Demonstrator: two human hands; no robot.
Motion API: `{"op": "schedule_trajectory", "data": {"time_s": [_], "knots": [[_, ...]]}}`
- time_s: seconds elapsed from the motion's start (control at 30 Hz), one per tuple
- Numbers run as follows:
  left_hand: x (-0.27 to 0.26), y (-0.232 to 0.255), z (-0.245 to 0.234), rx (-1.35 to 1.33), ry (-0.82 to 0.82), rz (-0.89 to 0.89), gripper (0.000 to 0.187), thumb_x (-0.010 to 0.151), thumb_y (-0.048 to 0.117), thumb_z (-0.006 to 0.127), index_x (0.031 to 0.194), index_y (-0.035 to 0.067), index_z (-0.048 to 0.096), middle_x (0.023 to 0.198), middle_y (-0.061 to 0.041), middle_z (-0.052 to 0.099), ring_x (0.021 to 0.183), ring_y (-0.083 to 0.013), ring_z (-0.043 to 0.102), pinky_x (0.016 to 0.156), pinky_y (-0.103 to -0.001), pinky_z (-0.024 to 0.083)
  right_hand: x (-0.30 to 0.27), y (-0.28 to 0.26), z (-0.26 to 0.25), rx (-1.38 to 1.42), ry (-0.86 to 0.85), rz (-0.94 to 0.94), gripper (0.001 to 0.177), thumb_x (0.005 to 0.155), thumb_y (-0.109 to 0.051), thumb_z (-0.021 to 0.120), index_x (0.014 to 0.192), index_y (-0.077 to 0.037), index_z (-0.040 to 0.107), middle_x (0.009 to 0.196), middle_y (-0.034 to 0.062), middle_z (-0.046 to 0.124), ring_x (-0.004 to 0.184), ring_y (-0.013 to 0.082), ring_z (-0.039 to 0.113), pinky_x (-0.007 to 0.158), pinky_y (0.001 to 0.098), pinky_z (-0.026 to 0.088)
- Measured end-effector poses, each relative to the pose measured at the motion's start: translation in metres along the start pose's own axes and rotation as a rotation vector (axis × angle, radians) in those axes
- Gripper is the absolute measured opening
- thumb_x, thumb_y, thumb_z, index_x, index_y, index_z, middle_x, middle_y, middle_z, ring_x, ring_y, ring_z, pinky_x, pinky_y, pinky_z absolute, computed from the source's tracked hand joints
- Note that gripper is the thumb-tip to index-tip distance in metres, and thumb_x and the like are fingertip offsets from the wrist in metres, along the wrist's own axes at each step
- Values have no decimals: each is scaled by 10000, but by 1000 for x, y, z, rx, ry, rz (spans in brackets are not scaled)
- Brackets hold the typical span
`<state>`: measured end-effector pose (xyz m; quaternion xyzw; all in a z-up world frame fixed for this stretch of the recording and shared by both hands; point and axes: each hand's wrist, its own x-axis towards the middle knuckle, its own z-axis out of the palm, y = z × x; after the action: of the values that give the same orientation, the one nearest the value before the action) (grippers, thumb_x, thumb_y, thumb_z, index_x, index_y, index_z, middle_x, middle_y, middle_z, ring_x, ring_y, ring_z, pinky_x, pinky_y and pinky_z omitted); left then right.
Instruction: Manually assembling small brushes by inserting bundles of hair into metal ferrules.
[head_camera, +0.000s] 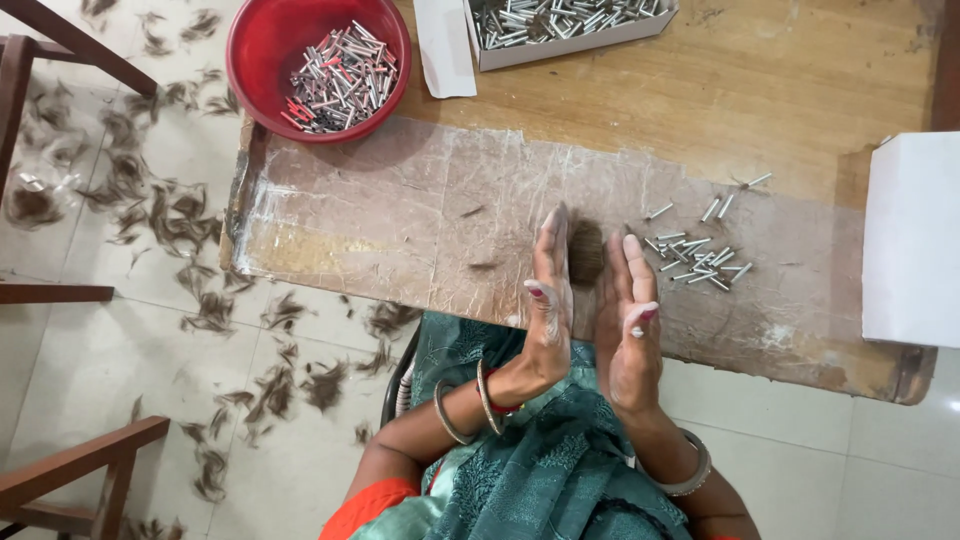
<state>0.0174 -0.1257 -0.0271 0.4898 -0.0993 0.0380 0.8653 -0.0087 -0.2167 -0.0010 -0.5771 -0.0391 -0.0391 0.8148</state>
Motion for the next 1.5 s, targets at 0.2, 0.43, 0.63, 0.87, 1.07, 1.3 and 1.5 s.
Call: {"op": "schedule_trajectory", "data": {"time_s": [0.2,0.43,0.63,0.87,1.07,1.3,1.5], "knots": [[9,8,-26,-106,119,155,960,1060,727,265,1663,3,81,1773,-192,62,1671,-322,39,1370,-472,-10,4,-22,-35,-994,142,-343,298,1029,-330,758,1298,-209,712,1360,37,604,1223,175,592,1031,283,513],[10,7,-34,-166,116,113,990,1042,739,314,1662,-5,107,1761,-208,113,1662,-327,75,1360,-487,13,36,-54,-6,-1623,-188,-510,227,850,-223,850,1064,-166,802,976,-7,649,870,209,556,790,392,349],[11,11,-34,-183,112,82,1015,1034,749,330,1655,-23,109,1752,-228,125,1657,-349,92,1358,-489,23,47,-46,-10,-1676,-244,-493,150,885,-204,816,1022,-147,800,964,22,648,869,232,575,778,402,384],[16,49,-39,145,6,27,789,1093,571,404,1621,9,239,1687,-200,270,1599,-332,263,1341,-453,202,55,-43,-11,-1675,-308,-509,68,892,-180,773,936,-128,780,874,14,628,843,229,599,761,400,434],[31,57,-40,751,-152,121,372,925,12,678,1294,43,644,1262,-184,569,1181,-363,625,997,-410,545,58,-35,-23,-1538,-355,-568,130,911,-195,756,929,-67,742,838,36,610,786,237,606,687,402,450],[41,39,-40,794,-231,24,267,827,-28,708,1093,-6,701,1134,-192,584,995,-375,653,847,-412,555,60,-33,-29,-1436,-320,-639,129,904,-158,779,974,-52,755,831,37,622,760,232,631,668,387,489],[43,26,-45,796,-236,53,209,806,-13,733,1012,-14,704,1106,-183,603,969,-376,669,826,-410,560,59,-35,-37,-1324,-287,-797,149,862,-97,808,989,-52,744,877,57,640,754,236,634,664,366,498]]}}
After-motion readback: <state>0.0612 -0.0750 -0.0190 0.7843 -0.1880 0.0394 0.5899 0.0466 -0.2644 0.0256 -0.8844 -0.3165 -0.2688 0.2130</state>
